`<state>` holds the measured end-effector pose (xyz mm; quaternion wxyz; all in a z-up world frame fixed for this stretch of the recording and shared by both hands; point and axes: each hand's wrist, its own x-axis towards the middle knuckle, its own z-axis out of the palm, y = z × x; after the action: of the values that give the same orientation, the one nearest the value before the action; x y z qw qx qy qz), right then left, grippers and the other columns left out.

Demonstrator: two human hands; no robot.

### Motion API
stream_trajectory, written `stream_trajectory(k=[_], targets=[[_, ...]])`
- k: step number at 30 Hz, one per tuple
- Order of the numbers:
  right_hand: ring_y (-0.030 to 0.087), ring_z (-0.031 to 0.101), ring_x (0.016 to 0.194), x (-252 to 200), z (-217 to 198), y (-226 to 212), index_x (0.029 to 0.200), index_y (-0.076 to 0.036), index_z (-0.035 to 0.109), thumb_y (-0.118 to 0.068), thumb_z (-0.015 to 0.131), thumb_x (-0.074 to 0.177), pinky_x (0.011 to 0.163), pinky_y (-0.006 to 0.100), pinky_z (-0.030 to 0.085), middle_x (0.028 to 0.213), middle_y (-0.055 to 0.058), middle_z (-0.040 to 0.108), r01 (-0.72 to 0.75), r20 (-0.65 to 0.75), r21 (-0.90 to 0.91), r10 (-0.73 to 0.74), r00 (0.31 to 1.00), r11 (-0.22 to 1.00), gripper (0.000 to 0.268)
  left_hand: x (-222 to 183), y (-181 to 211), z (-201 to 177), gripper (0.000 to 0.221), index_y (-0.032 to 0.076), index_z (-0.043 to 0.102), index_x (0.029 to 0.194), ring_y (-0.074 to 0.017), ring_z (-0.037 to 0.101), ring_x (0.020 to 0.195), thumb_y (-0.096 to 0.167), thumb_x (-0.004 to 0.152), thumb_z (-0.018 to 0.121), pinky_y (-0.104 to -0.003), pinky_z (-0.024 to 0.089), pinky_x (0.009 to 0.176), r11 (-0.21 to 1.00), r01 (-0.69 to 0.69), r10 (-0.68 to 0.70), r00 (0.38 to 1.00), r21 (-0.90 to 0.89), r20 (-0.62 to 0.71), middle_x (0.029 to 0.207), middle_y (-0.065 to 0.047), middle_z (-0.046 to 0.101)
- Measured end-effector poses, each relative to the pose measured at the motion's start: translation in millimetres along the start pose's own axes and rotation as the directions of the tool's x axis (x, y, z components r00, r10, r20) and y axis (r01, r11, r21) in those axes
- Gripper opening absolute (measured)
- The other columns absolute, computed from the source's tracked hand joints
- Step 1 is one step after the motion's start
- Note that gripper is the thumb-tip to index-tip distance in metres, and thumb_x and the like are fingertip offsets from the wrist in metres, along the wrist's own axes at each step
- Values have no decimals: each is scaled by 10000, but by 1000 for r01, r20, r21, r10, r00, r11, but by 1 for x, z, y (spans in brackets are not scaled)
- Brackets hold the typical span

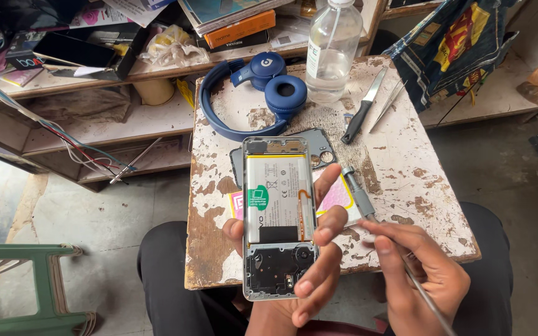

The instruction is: The person uses a thin metal tool to pry around the edges of a smartphone's casing and handles the internal battery.

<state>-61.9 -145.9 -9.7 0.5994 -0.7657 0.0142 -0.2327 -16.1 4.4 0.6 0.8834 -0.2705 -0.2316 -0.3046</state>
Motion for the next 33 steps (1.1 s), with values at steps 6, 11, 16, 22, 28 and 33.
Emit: stream_trajectory(k=[6,11,16,22,28,33], targets=[[254,722,1154,10,7,1,1154,26,698,-58,703,906,965,335,571,1188,190,726,318,-3,-396,-348,938,861,262,-1,-10,11,1024,-20,208,1596,-462,696,903,410,794,677,-481,603,623,999,-49,54,948,22,-313,1434,-403,393],[241,728,1102,5,23,-25,1145,11,705,-100,680,935,923,330,570,1146,171,735,365,116,-307,-346,931,879,238,-15,-20,-19,708,-44,564,1345,-394,709,949,409,806,635,-459,610,807,984,-157,173,792,80,-585,1193,-294,623],[228,735,1050,7,31,-31,1135,-5,712,-142,657,964,880,325,568,1104,152,743,312,154,-282,-278,948,907,226,-25,-30,-36,622,-53,607,1343,-357,701,1006,358,878,631,-446,598,872,992,-124,107,807,9,-580,1173,-272,695],[213,743,988,4,24,-29,1124,-23,720,-192,629,999,829,319,566,1053,129,753,214,164,-250,-177,970,944,228,-17,-27,-16,715,-57,498,1389,-390,690,1003,367,829,632,-478,595,816,995,-89,103,769,54,-631,1264,-286,576],[197,751,926,45,-11,1,1114,-42,728,-242,602,1035,778,313,564,1003,106,764,92,-35,-342,-111,993,935,249,6,-7,22,920,-73,241,1532,-468,662,1034,394,829,607,-542,612,699,950,13,97,937,311,-337,1522,-336,302],[240,762,985,39,-7,17,1037,-75,765,-246,642,1007,846,352,558,990,108,780,161,-35,-505,-206,978,848,213,4,4,50,1063,-95,77,1618,-501,649,1062,383,821,591,-629,621,633,862,38,166,921,506,-353,1695,-357,154]])
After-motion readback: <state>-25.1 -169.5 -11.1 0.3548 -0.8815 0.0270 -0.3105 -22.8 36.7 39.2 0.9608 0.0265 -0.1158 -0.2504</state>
